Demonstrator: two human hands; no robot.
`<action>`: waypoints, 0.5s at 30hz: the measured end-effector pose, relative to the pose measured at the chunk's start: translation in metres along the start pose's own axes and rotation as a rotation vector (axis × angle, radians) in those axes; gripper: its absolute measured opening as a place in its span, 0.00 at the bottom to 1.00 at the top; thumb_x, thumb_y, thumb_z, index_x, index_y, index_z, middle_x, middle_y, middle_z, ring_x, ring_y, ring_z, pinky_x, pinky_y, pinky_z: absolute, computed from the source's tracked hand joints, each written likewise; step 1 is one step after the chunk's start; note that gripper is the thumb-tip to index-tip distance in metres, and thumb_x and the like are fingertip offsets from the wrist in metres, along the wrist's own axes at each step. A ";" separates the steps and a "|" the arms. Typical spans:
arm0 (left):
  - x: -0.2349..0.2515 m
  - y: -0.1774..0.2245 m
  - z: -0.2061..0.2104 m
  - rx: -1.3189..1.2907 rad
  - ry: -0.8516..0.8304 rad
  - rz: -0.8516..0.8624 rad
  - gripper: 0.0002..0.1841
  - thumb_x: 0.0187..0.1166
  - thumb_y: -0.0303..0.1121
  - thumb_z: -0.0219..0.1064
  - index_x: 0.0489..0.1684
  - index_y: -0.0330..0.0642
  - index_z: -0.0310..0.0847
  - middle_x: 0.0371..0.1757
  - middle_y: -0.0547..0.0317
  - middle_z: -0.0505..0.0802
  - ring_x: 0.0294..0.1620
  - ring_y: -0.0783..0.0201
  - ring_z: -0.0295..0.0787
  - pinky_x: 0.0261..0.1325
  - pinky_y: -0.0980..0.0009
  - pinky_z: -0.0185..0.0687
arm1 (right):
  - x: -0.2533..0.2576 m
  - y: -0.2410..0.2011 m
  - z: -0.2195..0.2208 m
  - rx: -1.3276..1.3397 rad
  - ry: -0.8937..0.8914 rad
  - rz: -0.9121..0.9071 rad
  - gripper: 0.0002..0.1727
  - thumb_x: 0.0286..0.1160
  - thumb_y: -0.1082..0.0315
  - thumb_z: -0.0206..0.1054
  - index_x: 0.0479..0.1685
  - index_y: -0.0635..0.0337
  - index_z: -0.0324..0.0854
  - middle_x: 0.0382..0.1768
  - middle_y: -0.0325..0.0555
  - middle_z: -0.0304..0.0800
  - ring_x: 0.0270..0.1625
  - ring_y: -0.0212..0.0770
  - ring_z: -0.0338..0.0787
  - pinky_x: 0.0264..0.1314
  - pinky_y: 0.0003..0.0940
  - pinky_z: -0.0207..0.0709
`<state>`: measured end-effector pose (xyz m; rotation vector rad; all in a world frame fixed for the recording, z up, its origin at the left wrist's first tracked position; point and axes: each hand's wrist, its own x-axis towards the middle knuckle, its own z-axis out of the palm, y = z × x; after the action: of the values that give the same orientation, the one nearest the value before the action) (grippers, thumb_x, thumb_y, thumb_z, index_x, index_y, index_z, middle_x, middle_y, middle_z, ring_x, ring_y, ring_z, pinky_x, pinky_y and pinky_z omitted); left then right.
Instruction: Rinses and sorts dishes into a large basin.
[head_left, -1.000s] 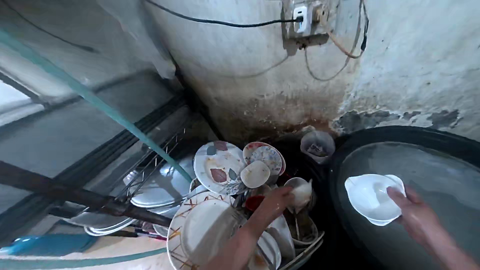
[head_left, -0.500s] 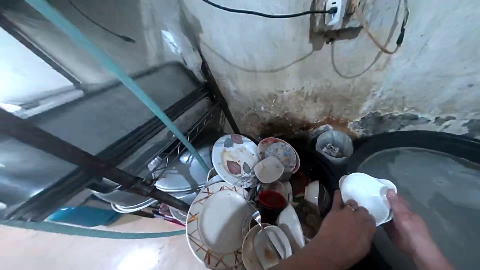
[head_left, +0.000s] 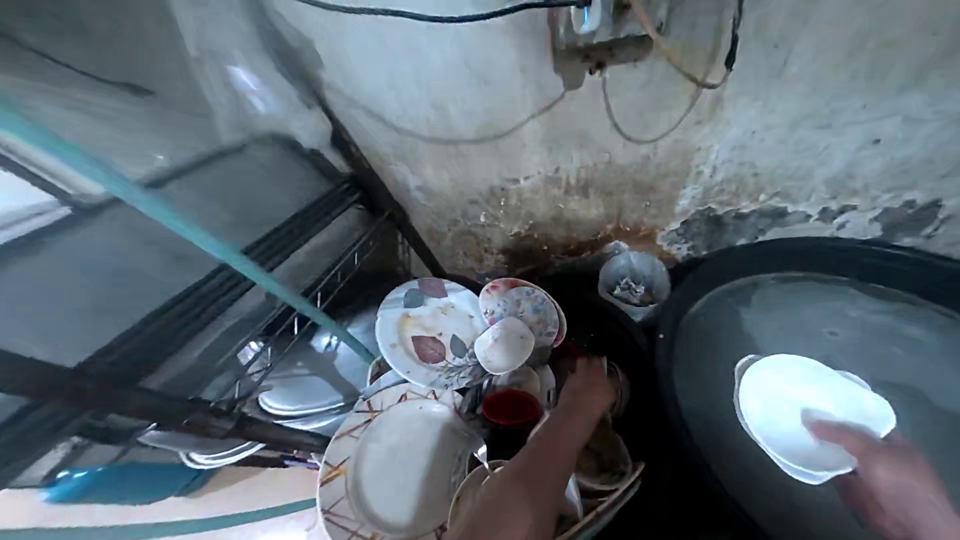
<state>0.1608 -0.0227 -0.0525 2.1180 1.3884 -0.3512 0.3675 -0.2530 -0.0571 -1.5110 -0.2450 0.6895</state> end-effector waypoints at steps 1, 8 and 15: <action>0.003 0.002 0.005 -0.011 0.005 0.011 0.31 0.89 0.49 0.59 0.87 0.41 0.65 0.87 0.36 0.69 0.77 0.34 0.77 0.73 0.37 0.77 | 0.000 0.003 -0.005 -0.007 0.005 0.004 0.33 0.63 0.78 0.65 0.75 0.62 0.65 0.47 0.43 0.91 0.42 0.34 0.95 0.40 0.34 0.93; -0.002 0.006 0.006 -0.023 0.048 0.045 0.29 0.83 0.43 0.66 0.85 0.50 0.72 0.89 0.45 0.68 0.79 0.36 0.75 0.74 0.39 0.76 | 0.000 0.007 -0.011 -0.021 0.033 0.024 0.33 0.66 0.78 0.64 0.78 0.64 0.64 0.49 0.47 0.90 0.43 0.34 0.94 0.42 0.33 0.92; -0.008 0.007 0.000 -0.030 0.169 0.042 0.28 0.80 0.42 0.69 0.81 0.52 0.76 0.85 0.46 0.74 0.76 0.36 0.77 0.70 0.37 0.79 | -0.001 0.000 0.013 0.023 0.036 0.090 0.25 0.73 0.77 0.62 0.72 0.63 0.70 0.45 0.48 0.92 0.40 0.38 0.95 0.38 0.36 0.92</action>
<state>0.1634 -0.0306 -0.0467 2.1908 1.4311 -0.1365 0.3594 -0.2428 -0.0556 -1.5184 -0.1420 0.7336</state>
